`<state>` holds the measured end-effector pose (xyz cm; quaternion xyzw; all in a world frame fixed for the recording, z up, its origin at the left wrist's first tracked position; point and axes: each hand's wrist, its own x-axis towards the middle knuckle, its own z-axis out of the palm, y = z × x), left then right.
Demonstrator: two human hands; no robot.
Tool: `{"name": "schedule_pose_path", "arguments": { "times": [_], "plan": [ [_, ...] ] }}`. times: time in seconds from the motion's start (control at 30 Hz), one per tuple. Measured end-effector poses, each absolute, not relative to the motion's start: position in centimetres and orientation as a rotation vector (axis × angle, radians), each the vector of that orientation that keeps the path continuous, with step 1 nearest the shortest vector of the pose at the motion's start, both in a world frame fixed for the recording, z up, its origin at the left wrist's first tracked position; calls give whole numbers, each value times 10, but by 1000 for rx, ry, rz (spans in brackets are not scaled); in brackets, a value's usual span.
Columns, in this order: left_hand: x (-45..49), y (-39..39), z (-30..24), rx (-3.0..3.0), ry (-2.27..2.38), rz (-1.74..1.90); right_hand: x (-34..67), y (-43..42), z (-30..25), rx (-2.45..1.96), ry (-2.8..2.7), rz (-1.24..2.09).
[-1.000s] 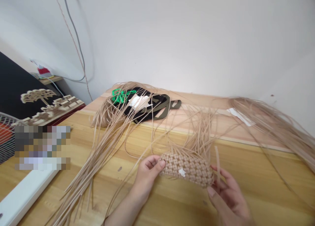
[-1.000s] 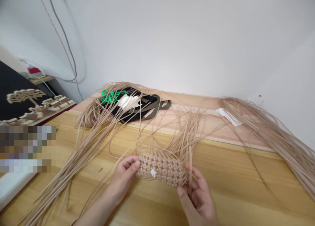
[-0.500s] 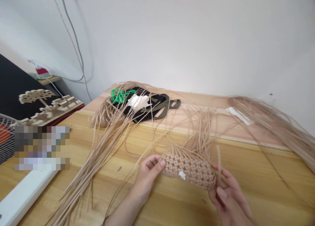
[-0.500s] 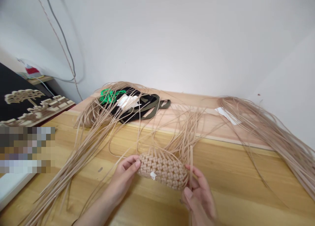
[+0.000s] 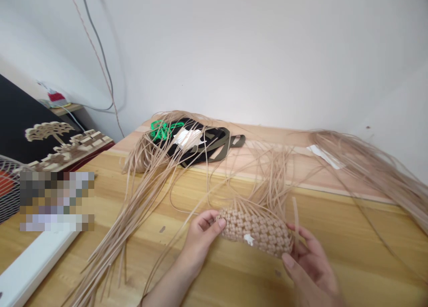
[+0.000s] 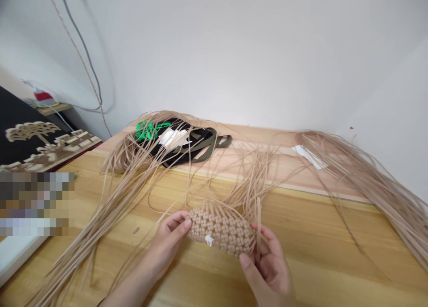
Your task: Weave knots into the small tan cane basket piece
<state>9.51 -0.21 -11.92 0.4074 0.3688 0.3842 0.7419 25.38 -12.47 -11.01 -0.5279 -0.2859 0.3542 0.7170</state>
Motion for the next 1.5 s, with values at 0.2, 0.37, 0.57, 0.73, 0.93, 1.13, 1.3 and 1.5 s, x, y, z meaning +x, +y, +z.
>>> {"name": "schedule_pose_path", "arguments": {
  "times": [0.2,0.37,0.57,0.73,0.93,1.13,1.3,1.5],
  "plan": [
    [96,-3,-115,889,829,827,243,-122,-104,-1209,-525,730],
    [97,-4,-107,929,746,781,237,-120,-99,-1261,-490,689],
    [96,-6,-107,966,632,738,238,-121,-100,-1395,-437,649],
    [96,-6,-113,1010,653,715,242,-122,-107,-1450,-459,638],
    [94,-7,-119,1134,666,697,243,-120,-109,-1513,-495,648],
    [94,-7,-120,1179,712,703,241,-117,-107,-1517,-481,579],
    [99,-14,-114,1271,765,694,236,-117,-111,-1517,-476,584],
    [103,-24,-110,1411,903,753,228,-118,-117,-1514,-476,577]
  ]
}}
